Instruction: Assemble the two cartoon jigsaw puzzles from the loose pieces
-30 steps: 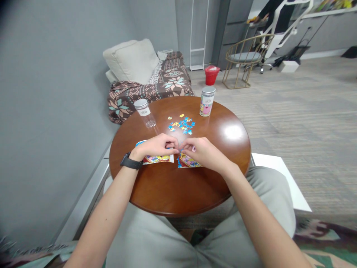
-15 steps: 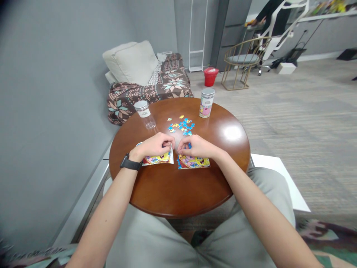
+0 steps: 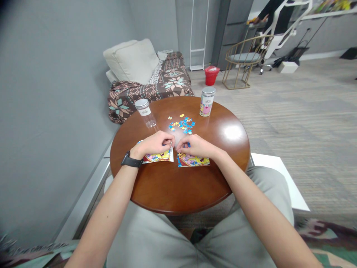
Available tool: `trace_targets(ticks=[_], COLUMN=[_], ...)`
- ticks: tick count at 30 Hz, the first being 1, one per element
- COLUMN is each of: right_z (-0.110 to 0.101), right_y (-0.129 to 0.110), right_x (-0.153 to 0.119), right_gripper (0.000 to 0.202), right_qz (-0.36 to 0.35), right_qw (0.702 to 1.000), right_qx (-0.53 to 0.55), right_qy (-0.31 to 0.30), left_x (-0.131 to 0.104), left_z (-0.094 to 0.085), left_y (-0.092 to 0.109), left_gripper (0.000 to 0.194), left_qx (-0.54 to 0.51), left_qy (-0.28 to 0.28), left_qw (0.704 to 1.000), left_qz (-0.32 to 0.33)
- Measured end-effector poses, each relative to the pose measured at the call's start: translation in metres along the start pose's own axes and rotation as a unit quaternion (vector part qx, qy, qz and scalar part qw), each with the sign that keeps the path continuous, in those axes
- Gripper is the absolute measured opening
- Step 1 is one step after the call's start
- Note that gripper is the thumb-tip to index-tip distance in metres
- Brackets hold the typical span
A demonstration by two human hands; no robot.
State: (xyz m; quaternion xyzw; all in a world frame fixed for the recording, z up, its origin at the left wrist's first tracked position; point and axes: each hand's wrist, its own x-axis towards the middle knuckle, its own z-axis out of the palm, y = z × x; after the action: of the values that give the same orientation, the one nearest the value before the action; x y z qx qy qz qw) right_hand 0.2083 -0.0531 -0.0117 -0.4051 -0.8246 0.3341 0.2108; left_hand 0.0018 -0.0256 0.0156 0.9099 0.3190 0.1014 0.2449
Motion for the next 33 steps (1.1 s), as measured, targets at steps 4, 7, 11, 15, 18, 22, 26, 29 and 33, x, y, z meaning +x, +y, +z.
trace_targets(ticks=[4,7,11,15,18,22,26,29,33], right_z=[0.0005,0.0003,0.0000,-0.0004,0.0000,0.0011,0.0015,0.0016,0.0020], right_y=[0.0021,0.0027,0.0026,0.0016,0.0013,0.0021,0.0024,0.0032,0.0056], right_x=[0.0006,0.0009,0.0006,-0.0001,-0.0001,0.0003,0.0006,0.0006,0.0006], right_gripper=[0.016,0.016,0.017,0.016,0.015,0.015,0.015,0.016,0.016], right_qz=[-0.002,-0.003,-0.005,-0.006,-0.006,-0.012,-0.006,-0.003,-0.007], right_qw=[1.000,1.000,1.000,1.000,1.000,1.000,1.000,1.000,1.000], right_qx=[-0.003,-0.004,-0.003,-0.003,-0.005,-0.004,-0.011,-0.012,-0.008], right_qy=[-0.003,-0.005,-0.002,0.000,0.001,0.008,0.010,0.008,0.007], left_x=[0.0001,-0.0001,0.0000,0.0001,0.0004,0.0005,0.0000,-0.0003,-0.0003], left_z=[0.0004,0.0005,0.0007,0.0005,0.0001,0.0004,0.0017,0.0021,0.0023], left_y=[0.0003,0.0000,-0.0008,0.0002,0.0015,0.0005,-0.0026,-0.0038,-0.0045], left_gripper=[0.018,0.018,0.018,0.018,0.018,0.018,0.018,0.018,0.018], left_qx=[-0.002,-0.002,-0.001,0.000,0.000,-0.001,-0.003,0.001,0.001], left_qy=[-0.003,-0.003,-0.004,-0.003,-0.004,-0.009,-0.011,-0.011,-0.011], left_qw=[1.000,1.000,1.000,1.000,1.000,1.000,1.000,1.000,1.000], left_qz=[-0.005,-0.005,-0.003,-0.003,-0.004,-0.004,-0.001,0.001,0.006])
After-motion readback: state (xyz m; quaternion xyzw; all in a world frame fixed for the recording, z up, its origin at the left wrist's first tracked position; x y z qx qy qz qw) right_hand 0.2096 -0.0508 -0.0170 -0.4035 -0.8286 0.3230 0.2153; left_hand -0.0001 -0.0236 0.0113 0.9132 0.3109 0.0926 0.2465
